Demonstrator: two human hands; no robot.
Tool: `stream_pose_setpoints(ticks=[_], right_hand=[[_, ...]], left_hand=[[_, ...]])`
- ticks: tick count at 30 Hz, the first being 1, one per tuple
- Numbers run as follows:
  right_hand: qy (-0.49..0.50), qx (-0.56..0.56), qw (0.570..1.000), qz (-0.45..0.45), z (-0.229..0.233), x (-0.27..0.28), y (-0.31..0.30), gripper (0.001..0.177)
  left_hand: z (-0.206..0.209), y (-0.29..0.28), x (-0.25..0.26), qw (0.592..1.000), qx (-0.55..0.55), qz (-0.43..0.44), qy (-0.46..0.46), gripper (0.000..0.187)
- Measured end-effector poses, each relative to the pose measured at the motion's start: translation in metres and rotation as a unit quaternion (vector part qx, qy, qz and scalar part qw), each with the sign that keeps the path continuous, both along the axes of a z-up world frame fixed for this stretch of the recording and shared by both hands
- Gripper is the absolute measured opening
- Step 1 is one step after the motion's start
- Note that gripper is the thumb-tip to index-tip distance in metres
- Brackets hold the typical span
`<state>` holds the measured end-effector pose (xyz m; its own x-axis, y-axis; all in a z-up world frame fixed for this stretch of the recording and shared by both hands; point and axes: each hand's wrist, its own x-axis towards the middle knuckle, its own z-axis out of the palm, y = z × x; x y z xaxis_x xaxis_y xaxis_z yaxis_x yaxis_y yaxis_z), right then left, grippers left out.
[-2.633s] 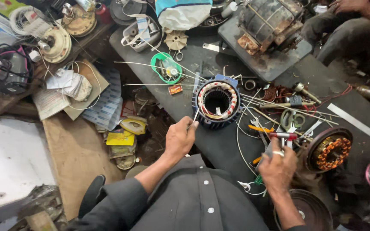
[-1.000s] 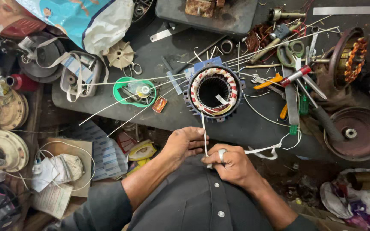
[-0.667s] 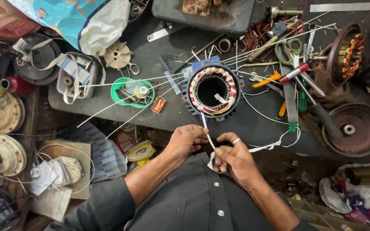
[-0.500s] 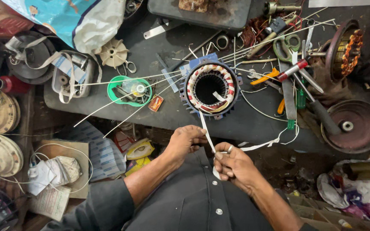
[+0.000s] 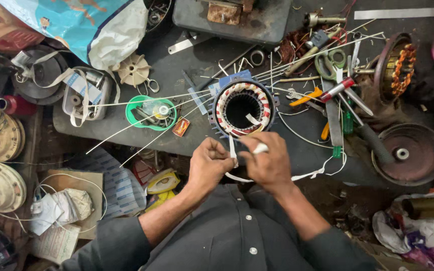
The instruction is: The person is repairing an electric motor stator by inserting white insulating tape into the winding slots. They use a red-handled screwdriver to push the tape into place and their fingers to adjust and secure it.
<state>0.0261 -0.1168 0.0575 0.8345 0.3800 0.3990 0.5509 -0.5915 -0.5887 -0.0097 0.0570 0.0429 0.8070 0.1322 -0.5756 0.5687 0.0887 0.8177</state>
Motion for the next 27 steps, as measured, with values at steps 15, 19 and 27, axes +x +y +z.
stream_pose_setpoints(ticks=[15,19,27], right_hand=[[0.136,0.151,0.977,-0.058,-0.029,0.006,0.014,0.015],[0.099,0.107,0.977,-0.156,-0.029,0.011,0.019,0.011],[0.067,0.052,0.974,-0.208,-0.041,0.031,0.022,0.010]], left_hand=[[0.024,0.037,0.044,0.757,0.412,-0.272,-0.428,0.051],[0.014,0.044,0.064,0.717,0.421,-0.347,-0.435,0.039],[-0.004,0.048,0.104,0.686,0.407,-0.465,-0.384,0.026]])
